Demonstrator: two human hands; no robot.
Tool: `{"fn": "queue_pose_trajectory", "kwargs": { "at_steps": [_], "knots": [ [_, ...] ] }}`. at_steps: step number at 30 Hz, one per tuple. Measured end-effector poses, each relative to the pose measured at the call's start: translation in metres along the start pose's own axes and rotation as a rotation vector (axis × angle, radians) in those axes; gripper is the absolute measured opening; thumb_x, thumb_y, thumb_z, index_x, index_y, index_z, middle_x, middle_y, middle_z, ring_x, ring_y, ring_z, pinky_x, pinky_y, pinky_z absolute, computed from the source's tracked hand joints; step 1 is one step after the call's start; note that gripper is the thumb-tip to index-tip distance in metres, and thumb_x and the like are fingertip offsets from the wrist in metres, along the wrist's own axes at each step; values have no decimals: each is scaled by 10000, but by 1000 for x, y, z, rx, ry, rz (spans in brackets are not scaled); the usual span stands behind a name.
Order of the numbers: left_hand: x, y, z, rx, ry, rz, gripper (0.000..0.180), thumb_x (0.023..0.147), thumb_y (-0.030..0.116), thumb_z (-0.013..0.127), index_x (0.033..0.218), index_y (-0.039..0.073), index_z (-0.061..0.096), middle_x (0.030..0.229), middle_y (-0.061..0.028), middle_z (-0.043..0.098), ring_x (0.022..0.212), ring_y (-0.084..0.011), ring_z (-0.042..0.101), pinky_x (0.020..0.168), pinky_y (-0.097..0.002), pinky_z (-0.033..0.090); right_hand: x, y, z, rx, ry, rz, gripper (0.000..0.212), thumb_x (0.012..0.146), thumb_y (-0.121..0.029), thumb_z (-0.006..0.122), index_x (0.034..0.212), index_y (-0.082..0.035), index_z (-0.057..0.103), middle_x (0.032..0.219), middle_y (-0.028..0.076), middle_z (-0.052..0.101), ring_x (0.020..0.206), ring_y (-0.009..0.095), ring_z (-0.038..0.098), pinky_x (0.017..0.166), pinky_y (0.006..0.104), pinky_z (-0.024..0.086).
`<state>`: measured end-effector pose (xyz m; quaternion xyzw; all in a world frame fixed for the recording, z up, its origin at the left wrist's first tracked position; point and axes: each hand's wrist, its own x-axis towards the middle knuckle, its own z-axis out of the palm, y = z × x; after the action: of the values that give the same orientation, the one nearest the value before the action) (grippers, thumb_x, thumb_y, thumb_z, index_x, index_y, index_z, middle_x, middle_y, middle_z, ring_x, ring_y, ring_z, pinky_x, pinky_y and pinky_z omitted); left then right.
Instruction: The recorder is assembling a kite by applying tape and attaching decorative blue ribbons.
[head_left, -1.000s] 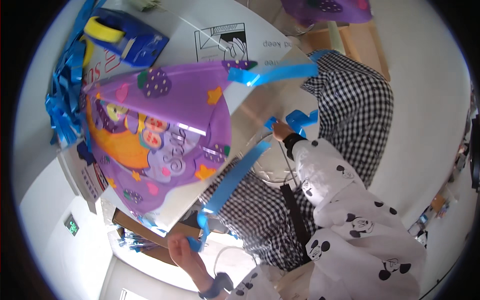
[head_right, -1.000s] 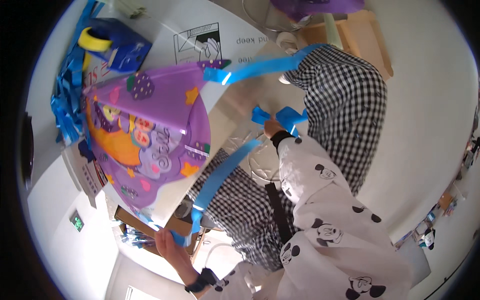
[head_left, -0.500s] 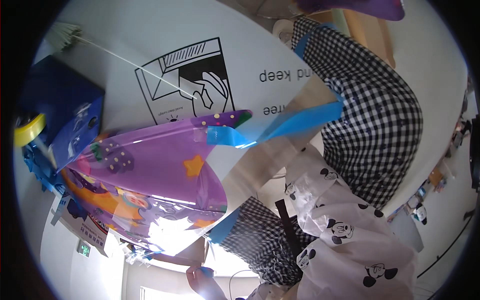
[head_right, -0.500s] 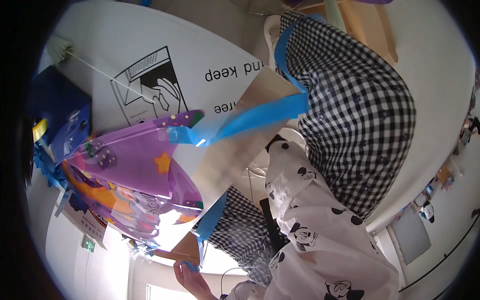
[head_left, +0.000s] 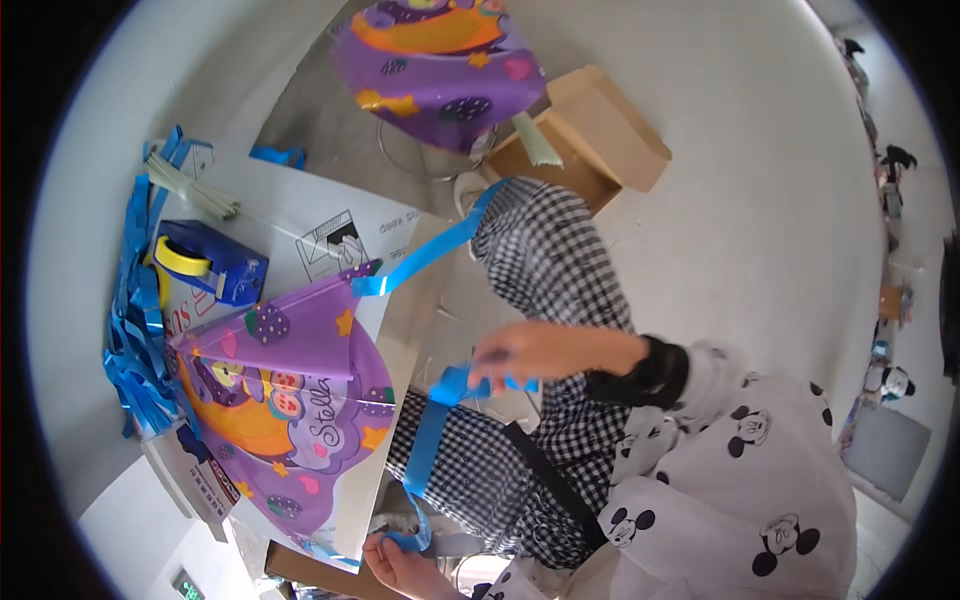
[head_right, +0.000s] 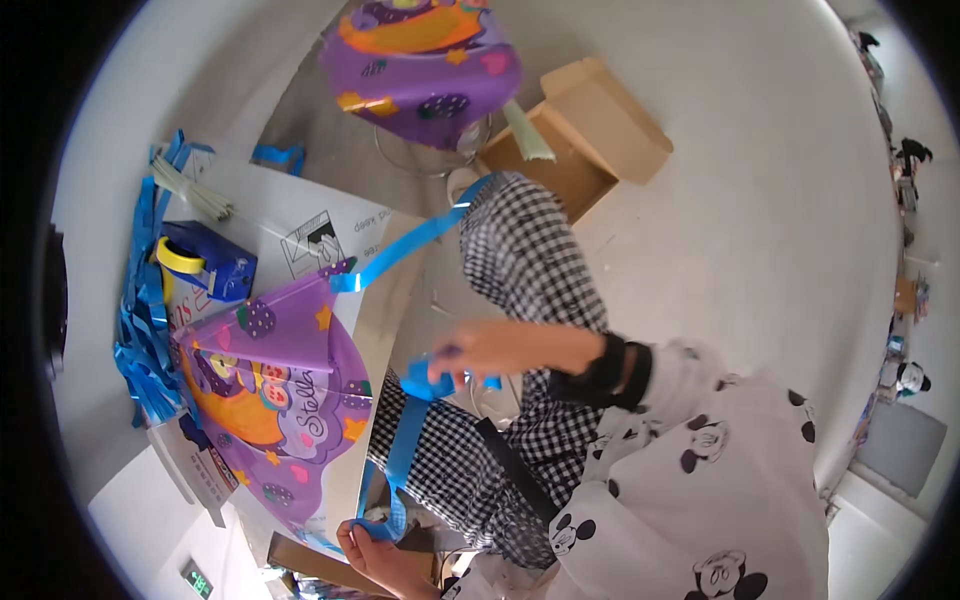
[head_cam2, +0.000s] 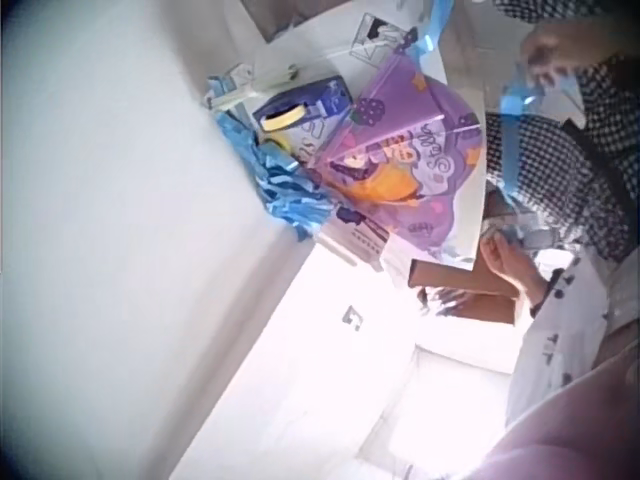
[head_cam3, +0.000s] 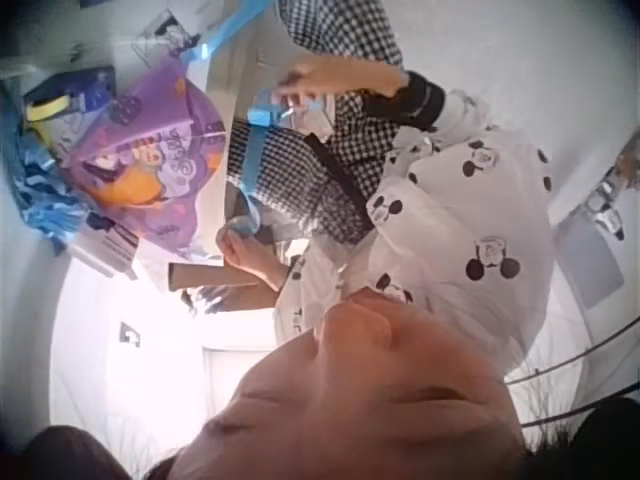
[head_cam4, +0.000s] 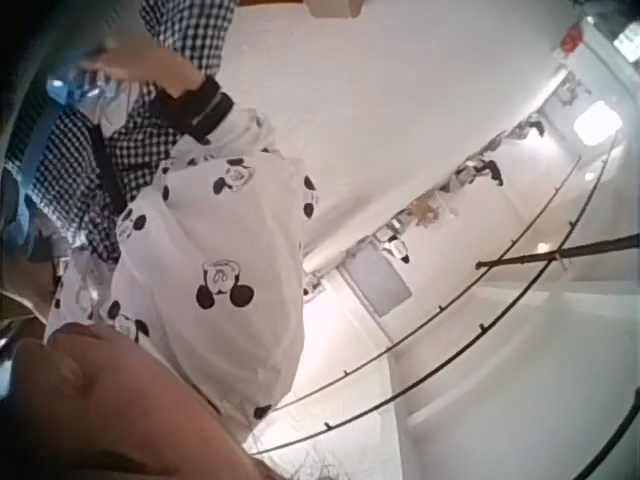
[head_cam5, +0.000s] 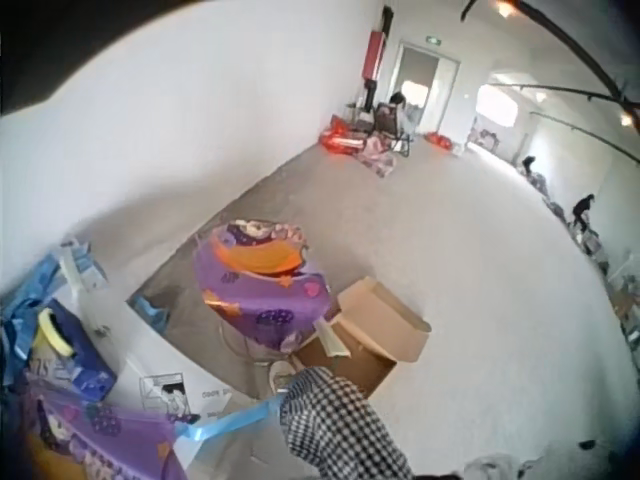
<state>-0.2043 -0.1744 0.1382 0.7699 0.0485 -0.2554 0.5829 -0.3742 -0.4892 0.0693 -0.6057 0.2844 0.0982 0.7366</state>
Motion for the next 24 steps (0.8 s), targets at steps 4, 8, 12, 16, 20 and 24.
{"fn": "queue_pose_trajectory", "kwargs": {
  "at_steps": [4,8,12,16,20,24],
  "knots": [
    [-21,16,11,372,79,80,136,897,15,475,928,-39,596,965,-158,592,830,-263,572,732,-388,458,-89,-34,-77,124,727,-186,251,950,-247,544,1020,-56,691,878,30,681,741,72,593,655,221,468],
    [-30,29,22,642,-26,396,161,894,88,481,912,-33,585,917,-118,543,811,-242,527,743,-352,434,-152,-11,-147,164,1327,-355,349,963,-331,535,998,-20,689,943,41,675,882,110,581,792,258,443],
    [-39,38,33,344,31,229,129,891,64,480,904,-13,582,896,-87,536,790,-214,510,763,-330,418,-175,58,-245,-155,1636,-157,319,911,-301,552,898,-32,724,878,61,680,790,146,587,703,299,436],
    [-42,45,40,293,29,177,128,918,93,501,919,-5,583,847,-58,549,784,-171,502,752,-313,414,-156,141,-326,-167,1805,-59,294,874,-264,561,882,-26,734,765,102,683,697,174,602,639,318,450],
    [-45,44,42,284,30,159,114,926,90,510,938,-11,563,874,-57,552,788,-159,491,748,-305,407,-114,201,-369,277,1893,-17,256,847,-192,572,885,16,718,813,121,687,740,186,615,657,302,469],
    [-47,44,42,399,109,195,92,917,67,519,908,-20,546,860,-59,542,791,-172,484,759,-311,408,-66,236,-378,642,1809,-233,247,842,-177,590,931,26,698,875,118,680,779,185,620,661,297,481]
  ]
}}
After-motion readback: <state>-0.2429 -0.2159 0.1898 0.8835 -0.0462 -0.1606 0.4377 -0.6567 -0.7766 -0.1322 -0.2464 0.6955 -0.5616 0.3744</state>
